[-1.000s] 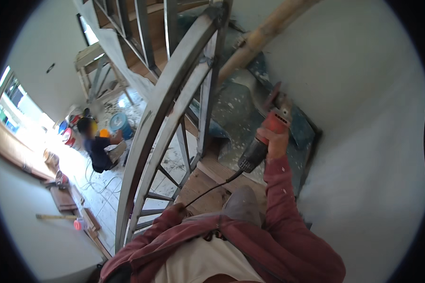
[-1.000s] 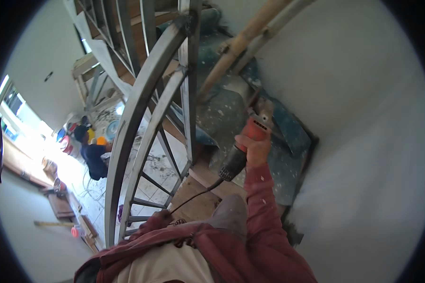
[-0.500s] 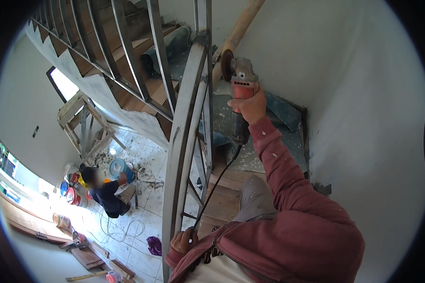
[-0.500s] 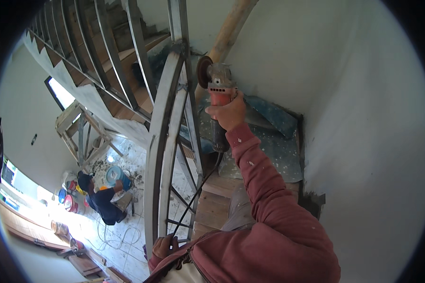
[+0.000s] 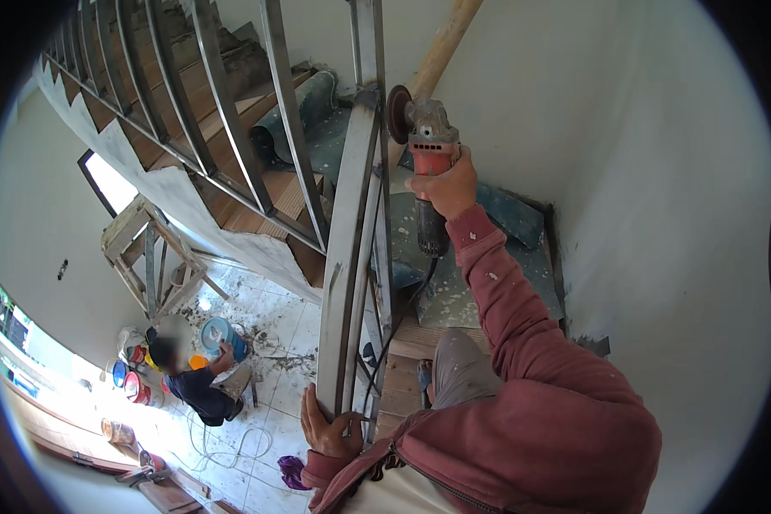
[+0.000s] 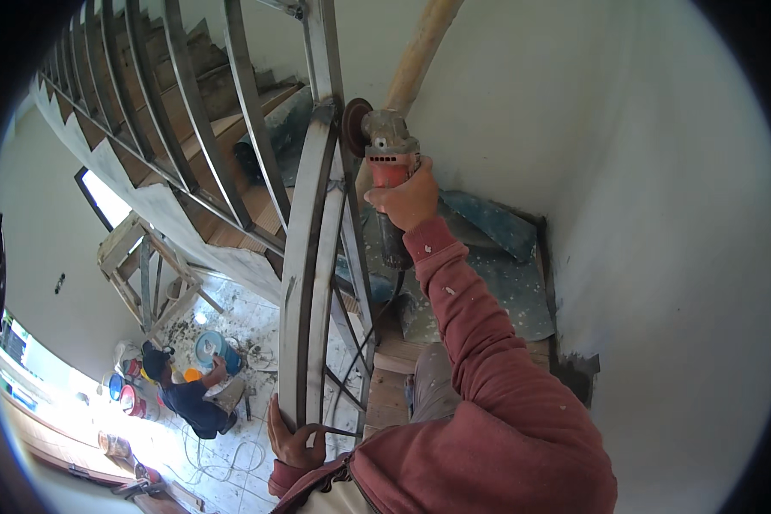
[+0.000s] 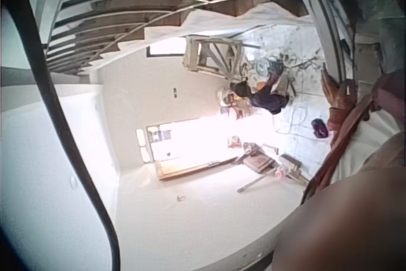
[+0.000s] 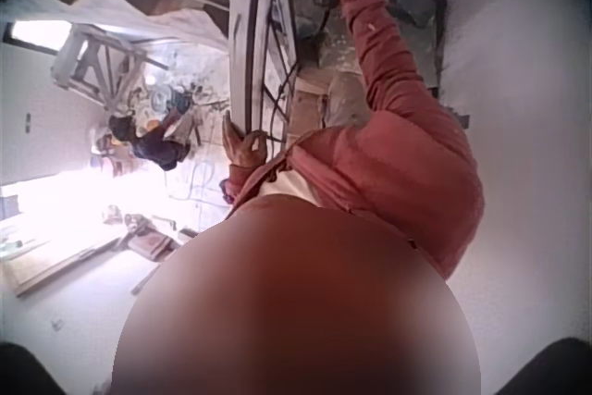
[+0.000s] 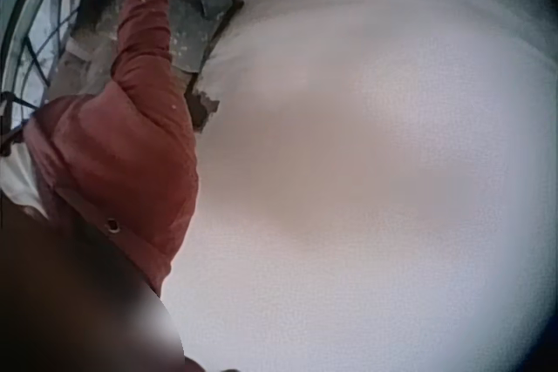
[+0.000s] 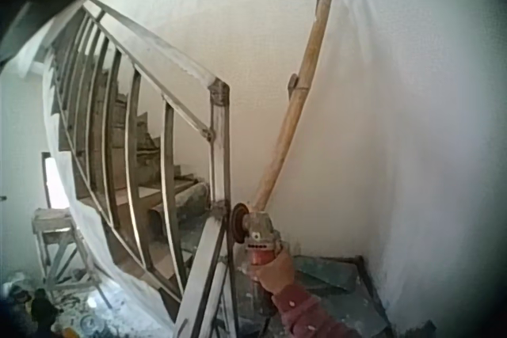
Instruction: The person smooths or cuts metal staircase railings with an angle grinder, generating sparks in the process.
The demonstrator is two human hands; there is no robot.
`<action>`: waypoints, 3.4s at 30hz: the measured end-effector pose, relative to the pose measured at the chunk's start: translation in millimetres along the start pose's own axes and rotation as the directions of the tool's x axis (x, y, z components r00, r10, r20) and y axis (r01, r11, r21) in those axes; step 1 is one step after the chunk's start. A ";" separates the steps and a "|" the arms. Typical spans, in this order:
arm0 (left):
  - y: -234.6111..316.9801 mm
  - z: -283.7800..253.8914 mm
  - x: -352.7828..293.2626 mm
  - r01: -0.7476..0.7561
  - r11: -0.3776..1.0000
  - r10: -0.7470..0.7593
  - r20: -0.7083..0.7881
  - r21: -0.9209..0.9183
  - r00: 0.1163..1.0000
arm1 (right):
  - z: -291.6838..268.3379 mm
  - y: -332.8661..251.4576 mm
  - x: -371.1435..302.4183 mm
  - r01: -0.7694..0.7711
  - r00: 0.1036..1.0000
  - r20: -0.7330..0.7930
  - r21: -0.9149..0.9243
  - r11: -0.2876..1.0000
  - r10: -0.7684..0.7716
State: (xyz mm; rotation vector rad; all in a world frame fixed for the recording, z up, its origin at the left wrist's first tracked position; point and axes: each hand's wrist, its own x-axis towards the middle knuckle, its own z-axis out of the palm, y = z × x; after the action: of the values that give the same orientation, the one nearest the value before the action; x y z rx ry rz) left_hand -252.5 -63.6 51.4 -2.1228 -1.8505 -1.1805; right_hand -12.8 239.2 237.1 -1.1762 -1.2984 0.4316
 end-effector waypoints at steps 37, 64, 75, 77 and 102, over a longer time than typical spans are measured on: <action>-19.3 13.8 -11.3 -0.031 0.996 0.033 -0.019 0.078 0.999 | 8.7 3.0 2.7 0.022 1.000 0.011 0.030 0.999 -0.022; -17.9 12.7 -10.9 -0.023 0.997 0.022 0.010 0.068 1.000 | 10.8 1.5 14.9 0.052 0.999 -0.009 -0.021 0.998 -0.052; -18.8 13.3 -9.6 -0.038 0.997 0.039 -0.022 0.064 0.999 | 12.7 5.9 18.6 0.030 0.999 -0.039 -0.077 0.997 -0.033; -19.1 13.0 -10.0 -0.034 0.998 0.035 -0.022 0.059 0.999 | 13.3 11.3 14.1 0.122 0.991 -0.044 -0.040 0.992 -0.124; -21.9 14.4 -12.1 -0.016 0.999 0.017 -0.025 0.029 1.000 | 19.5 22.7 6.1 0.009 0.999 -0.040 -0.061 0.998 -0.011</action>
State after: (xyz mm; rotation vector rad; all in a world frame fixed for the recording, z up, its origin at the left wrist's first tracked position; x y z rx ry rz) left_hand -264.2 -60.0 25.3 -2.0939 -1.8242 -1.1647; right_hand -20.6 261.7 217.9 -1.2224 -1.2898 0.3616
